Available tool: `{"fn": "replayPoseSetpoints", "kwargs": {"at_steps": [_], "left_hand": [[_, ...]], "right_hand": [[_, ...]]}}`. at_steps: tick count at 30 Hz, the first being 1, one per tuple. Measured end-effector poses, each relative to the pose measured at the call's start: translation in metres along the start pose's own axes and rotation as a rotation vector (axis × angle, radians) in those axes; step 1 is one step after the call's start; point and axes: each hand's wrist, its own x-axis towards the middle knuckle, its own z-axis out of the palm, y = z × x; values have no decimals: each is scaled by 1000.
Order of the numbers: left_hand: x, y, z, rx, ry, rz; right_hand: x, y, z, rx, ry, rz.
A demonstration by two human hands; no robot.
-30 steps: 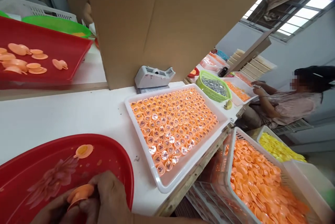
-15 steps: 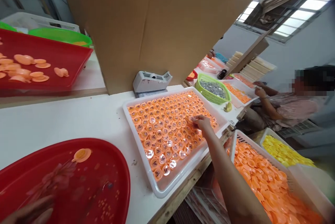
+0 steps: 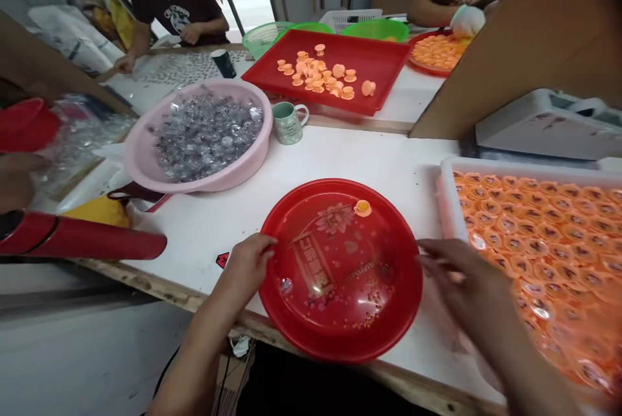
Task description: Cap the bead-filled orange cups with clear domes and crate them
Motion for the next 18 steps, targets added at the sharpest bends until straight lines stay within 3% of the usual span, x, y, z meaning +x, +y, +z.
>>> {"fn": "replayPoseSetpoints", "kwargs": {"at_steps": [1,3,6,8,11,15,18], "left_hand": [[-4,-1,2,-8,-27,8],[-12,0,8,-39,-78,32],[-16,8,20,-181,-154,66],[-11,14,26,-321,-206,91],[5,24,33,-488,-205,67],[27,39,32,-668,-195,-47],[31,51,23,-907,-326,-60]], "right_hand": [[8,-20,27,-10,-84,-69],[32,-46,73,-79,-59,-107],[69,-50,112,-181,-31,-66],[81,-41,120,-202,-58,-59],[76,-39,124,-194,-102,-84],[51,-68,128,-13,-177,-182],[36,-98,128,168,-240,-230]]}}
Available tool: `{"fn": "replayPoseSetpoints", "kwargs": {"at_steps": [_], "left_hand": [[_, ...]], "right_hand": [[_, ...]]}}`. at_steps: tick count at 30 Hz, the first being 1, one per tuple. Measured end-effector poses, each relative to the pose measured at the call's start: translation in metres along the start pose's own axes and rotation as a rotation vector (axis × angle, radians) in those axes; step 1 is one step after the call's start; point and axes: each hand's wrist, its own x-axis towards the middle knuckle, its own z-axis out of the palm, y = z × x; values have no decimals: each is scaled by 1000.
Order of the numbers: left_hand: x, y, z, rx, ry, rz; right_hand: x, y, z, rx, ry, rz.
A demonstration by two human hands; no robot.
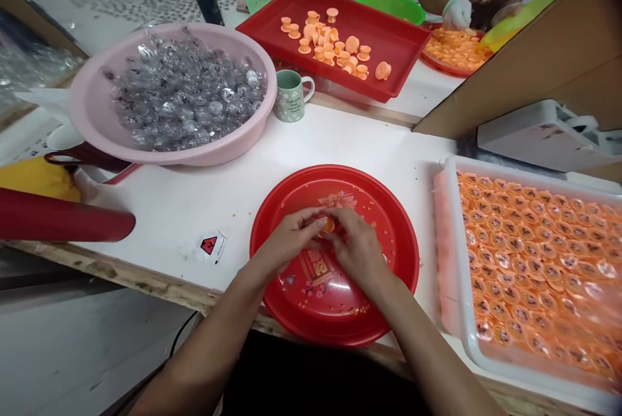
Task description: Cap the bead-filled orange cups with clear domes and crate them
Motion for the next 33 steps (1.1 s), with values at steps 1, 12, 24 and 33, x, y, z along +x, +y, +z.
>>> {"fn": "replayPoseSetpoints", "kwargs": {"at_steps": [1,12,24,33], "left_hand": [[-2,4,0,-87,-37,-15],[-16,-7,-24,-307,288,-126],[-13,-13,-8,-413,235,-123],[-17,-4,-8,-365,331,-150]], "right_hand": [[-2,-9,1,23,-9,5],[-51,-34,52,-176,-461,-337],[-65,5,10,-32,-177,52],[-70,-9,26,-95,-306,-123]]}}
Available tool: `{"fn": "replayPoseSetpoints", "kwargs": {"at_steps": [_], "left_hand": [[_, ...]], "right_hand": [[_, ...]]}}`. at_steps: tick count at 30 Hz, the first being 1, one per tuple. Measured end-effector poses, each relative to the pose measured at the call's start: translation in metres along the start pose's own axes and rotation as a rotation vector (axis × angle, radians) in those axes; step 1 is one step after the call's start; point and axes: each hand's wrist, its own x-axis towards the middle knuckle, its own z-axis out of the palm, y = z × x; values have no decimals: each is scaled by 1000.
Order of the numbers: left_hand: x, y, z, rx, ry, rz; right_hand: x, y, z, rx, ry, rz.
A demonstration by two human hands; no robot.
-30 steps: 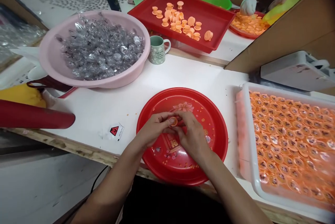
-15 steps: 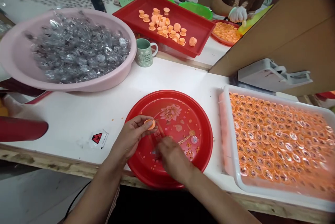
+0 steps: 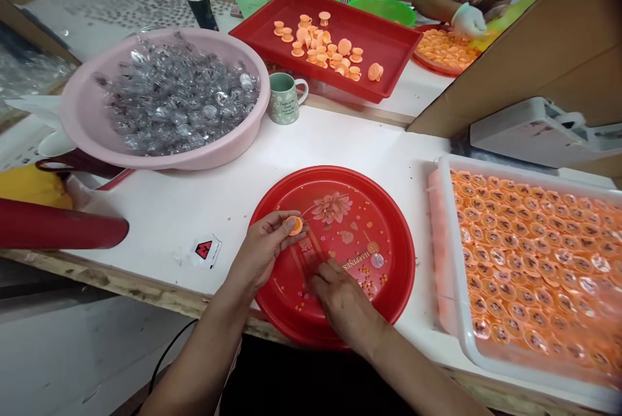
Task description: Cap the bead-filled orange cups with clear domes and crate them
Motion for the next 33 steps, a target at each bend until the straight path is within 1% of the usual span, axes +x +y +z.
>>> {"fn": "replayPoseSetpoints", "kwargs": {"at_steps": [2,4,7,8,10,11,13,15,16,17,19,21,23,25,27,30,33], "left_hand": [[0,-7,-1,0,-43,-20],[1,-15,1,-9,-95,-41],[1,-22,8,-8,-168,-69],[1,-23,11,-3,-186,-70],[-1,-22,18,20,-214,-57],[-2,-20,21,33,-223,-48],[-4,-18,27,52,-229,-34],[-6,-17,30,51,-230,-44],[-6,-18,31,42,-229,-53],[-5,-19,31,29,-226,-60],[-3,-23,31,-14,-205,-64],[1,-27,30,-96,-167,-50],[6,-30,27,-178,-127,-21],[9,-30,23,-218,-86,0],[11,-29,20,-209,-41,8],[9,-26,17,-188,-21,-7],[2,-21,16,-124,-53,-54]], "right_hand": [[-5,9,-5,120,49,48],[-9,18,-13,245,140,165],[-10,26,-25,441,287,424],[-10,27,-28,533,317,519],[-9,25,-33,768,325,663],[-9,24,-35,886,321,699],[-9,21,-38,1080,311,705],[-10,21,-39,1176,316,687],[-12,22,-40,1170,329,687],[-13,25,-40,1118,356,691],[-16,30,-40,877,425,692],[-16,32,-39,582,440,644],[-14,28,-36,403,367,527],[-10,18,-30,343,260,386],[-4,8,-21,270,184,282],[1,1,-8,118,133,243],[2,3,-7,121,103,260]]}}
